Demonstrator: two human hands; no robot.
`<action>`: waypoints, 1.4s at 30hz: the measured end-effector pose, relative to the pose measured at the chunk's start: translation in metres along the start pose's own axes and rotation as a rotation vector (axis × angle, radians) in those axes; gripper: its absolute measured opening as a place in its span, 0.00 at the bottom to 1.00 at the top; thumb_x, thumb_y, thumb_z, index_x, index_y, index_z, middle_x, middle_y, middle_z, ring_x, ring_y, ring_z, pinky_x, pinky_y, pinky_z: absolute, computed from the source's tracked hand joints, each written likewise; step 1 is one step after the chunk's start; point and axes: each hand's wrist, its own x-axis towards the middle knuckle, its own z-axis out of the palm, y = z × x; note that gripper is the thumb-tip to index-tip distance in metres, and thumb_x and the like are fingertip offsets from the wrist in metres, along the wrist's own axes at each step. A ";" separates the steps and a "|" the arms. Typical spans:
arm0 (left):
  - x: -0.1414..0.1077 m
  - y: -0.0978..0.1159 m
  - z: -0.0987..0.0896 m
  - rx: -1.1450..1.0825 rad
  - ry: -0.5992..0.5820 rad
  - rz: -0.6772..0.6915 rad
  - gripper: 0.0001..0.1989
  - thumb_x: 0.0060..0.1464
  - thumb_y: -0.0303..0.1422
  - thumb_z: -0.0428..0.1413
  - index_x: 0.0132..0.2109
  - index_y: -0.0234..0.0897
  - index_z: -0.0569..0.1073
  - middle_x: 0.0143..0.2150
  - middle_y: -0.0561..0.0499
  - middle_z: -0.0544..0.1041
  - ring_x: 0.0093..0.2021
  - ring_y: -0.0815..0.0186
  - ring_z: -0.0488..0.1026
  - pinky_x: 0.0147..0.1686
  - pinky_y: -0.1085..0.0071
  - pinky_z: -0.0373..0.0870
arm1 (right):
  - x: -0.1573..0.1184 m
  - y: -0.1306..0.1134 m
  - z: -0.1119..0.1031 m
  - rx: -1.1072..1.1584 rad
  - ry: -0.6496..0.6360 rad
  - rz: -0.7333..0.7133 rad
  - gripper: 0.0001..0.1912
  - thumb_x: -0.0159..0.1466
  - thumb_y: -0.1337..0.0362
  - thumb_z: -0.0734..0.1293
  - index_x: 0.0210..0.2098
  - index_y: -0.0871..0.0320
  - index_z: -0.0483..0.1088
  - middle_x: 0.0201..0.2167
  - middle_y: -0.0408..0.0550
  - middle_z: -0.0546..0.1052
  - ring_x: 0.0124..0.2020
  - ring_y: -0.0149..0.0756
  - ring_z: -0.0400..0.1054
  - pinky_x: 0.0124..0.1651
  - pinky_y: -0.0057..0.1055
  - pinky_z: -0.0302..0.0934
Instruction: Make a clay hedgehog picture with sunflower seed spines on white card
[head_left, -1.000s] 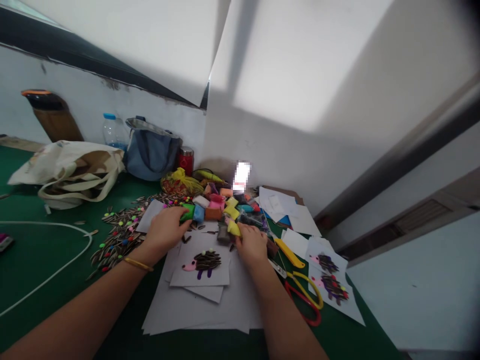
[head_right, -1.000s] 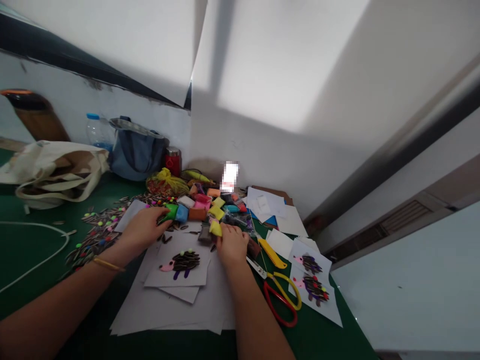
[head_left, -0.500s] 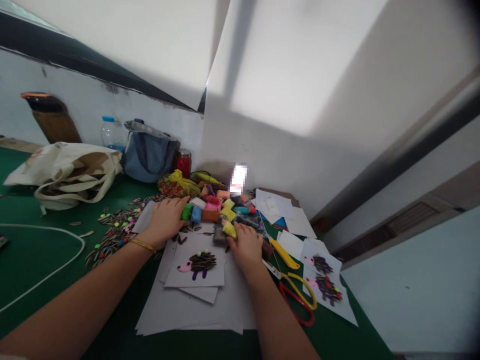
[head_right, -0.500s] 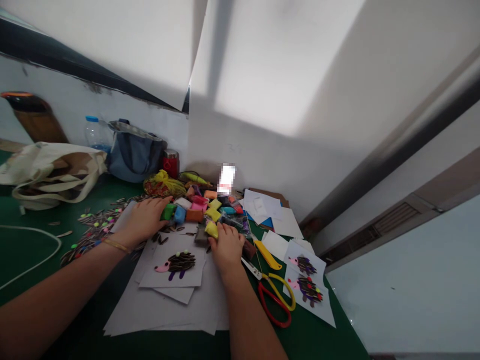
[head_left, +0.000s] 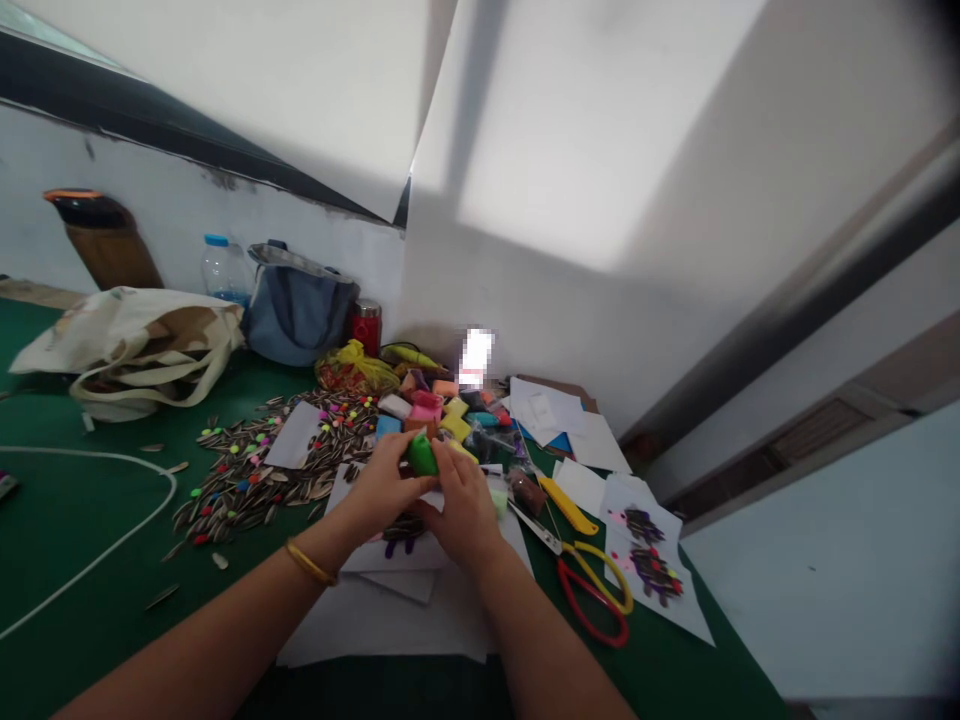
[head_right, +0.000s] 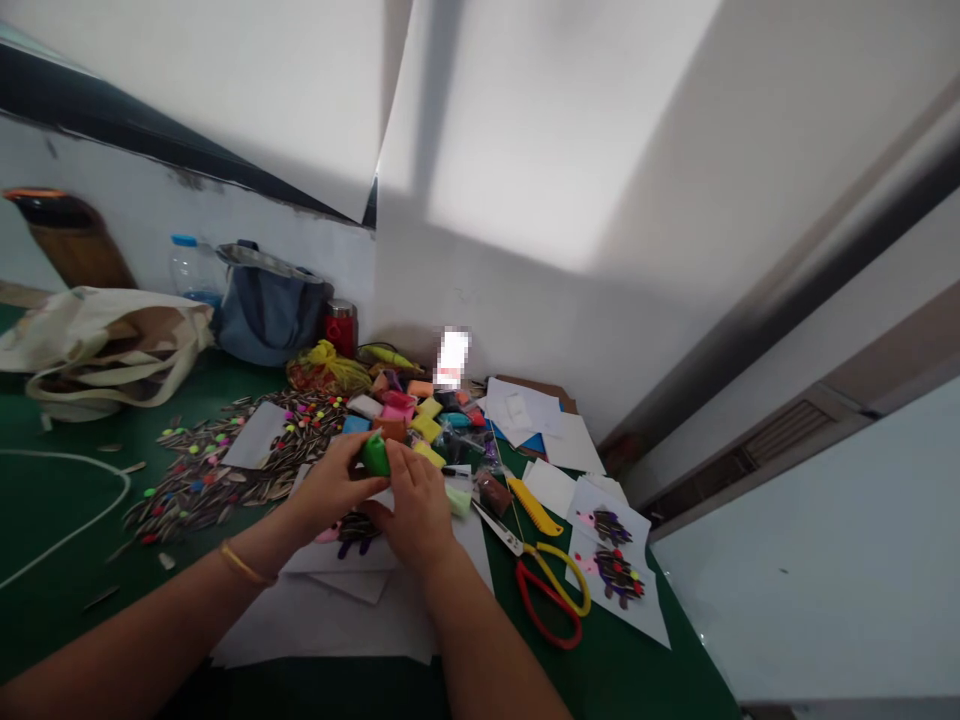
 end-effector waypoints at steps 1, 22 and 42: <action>-0.004 0.000 0.003 -0.066 -0.033 -0.015 0.30 0.43 0.35 0.64 0.55 0.38 0.72 0.51 0.44 0.74 0.54 0.54 0.69 0.56 0.57 0.66 | -0.001 0.001 0.001 0.004 0.016 0.009 0.35 0.65 0.57 0.66 0.67 0.60 0.54 0.59 0.60 0.68 0.60 0.48 0.61 0.62 0.47 0.57; -0.006 0.005 -0.031 -0.172 -0.255 -0.235 0.14 0.46 0.44 0.59 0.30 0.37 0.76 0.25 0.52 0.75 0.28 0.65 0.70 0.27 0.72 0.67 | -0.006 -0.010 -0.002 0.078 0.015 0.085 0.23 0.64 0.59 0.67 0.57 0.57 0.65 0.49 0.55 0.73 0.49 0.45 0.67 0.53 0.43 0.65; -0.014 0.010 -0.023 -0.482 -0.337 -0.328 0.15 0.48 0.43 0.60 0.29 0.37 0.67 0.24 0.57 0.66 0.25 0.71 0.64 0.26 0.74 0.62 | -0.002 -0.009 -0.014 0.118 0.041 -0.010 0.30 0.62 0.69 0.63 0.63 0.55 0.59 0.59 0.55 0.66 0.61 0.45 0.59 0.62 0.48 0.57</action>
